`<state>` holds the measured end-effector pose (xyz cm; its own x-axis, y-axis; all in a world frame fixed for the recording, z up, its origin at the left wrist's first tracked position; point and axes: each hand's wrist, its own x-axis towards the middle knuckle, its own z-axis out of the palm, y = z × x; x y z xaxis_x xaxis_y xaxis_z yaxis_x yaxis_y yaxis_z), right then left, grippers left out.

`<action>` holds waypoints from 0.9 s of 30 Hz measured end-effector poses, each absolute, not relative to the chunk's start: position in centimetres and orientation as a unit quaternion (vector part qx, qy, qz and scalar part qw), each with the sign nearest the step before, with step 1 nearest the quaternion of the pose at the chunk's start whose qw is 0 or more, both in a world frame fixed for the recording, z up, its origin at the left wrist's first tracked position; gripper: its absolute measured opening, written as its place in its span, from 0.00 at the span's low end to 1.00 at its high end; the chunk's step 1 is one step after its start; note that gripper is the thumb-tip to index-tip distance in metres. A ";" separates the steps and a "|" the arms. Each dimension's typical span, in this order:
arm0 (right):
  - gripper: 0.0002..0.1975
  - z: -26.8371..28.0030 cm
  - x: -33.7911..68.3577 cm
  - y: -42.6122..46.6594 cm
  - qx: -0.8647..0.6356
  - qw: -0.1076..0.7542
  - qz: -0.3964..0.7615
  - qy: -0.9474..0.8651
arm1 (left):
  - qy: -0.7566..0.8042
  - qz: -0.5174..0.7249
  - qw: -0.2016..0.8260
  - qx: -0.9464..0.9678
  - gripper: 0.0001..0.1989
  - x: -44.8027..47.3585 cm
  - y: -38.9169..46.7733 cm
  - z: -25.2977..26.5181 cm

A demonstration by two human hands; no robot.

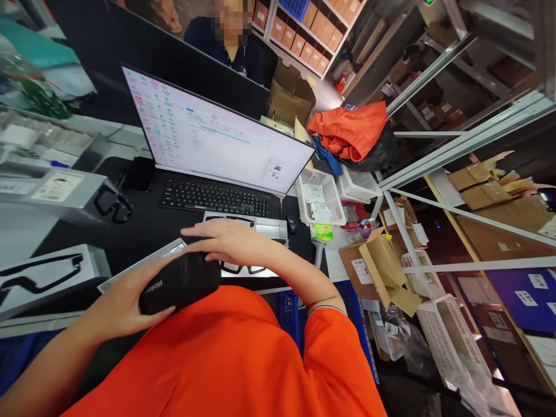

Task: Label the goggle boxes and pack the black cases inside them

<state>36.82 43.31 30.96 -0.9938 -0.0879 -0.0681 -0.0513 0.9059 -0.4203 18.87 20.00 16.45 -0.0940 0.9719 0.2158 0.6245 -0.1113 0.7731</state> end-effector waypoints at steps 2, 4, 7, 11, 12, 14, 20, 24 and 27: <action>0.11 30.8 36.7 43.0 -0.007 0.094 -0.158 0.983 | 0.642 0.380 0.225 0.627 0.45 18.7 20.3 15.6; 0.14 30.3 36.6 42.6 0.047 0.122 -0.126 0.983 | 0.663 0.372 0.239 0.604 0.47 18.7 20.8 15.0; 0.10 29.2 36.7 42.0 0.122 0.144 -0.139 0.972 | 0.702 0.368 0.279 0.542 0.49 19.5 21.8 14.9; 0.11 28.8 37.6 42.1 0.190 0.209 -0.161 0.946 | 0.779 0.307 0.300 0.457 0.47 21.5 23.4 15.8; 0.12 29.2 38.1 42.1 0.195 0.215 -0.163 0.943 | 0.792 0.292 0.301 0.444 0.46 21.9 23.8 16.0; 0.13 30.3 39.2 42.0 0.193 0.210 -0.172 0.943 | 0.805 0.287 0.307 0.418 0.44 22.6 24.3 16.4; 0.13 31.2 42.5 37.7 0.159 0.230 -0.173 0.945 | 0.776 0.341 0.350 0.398 0.43 23.5 25.9 16.5; 0.09 28.9 42.6 35.9 0.147 0.229 -0.137 0.952 | 0.764 0.376 0.367 0.375 0.43 24.1 28.1 16.8; 0.10 28.6 42.7 36.4 0.157 0.210 -0.135 0.956 | 0.747 0.403 0.398 0.349 0.38 24.7 29.3 16.9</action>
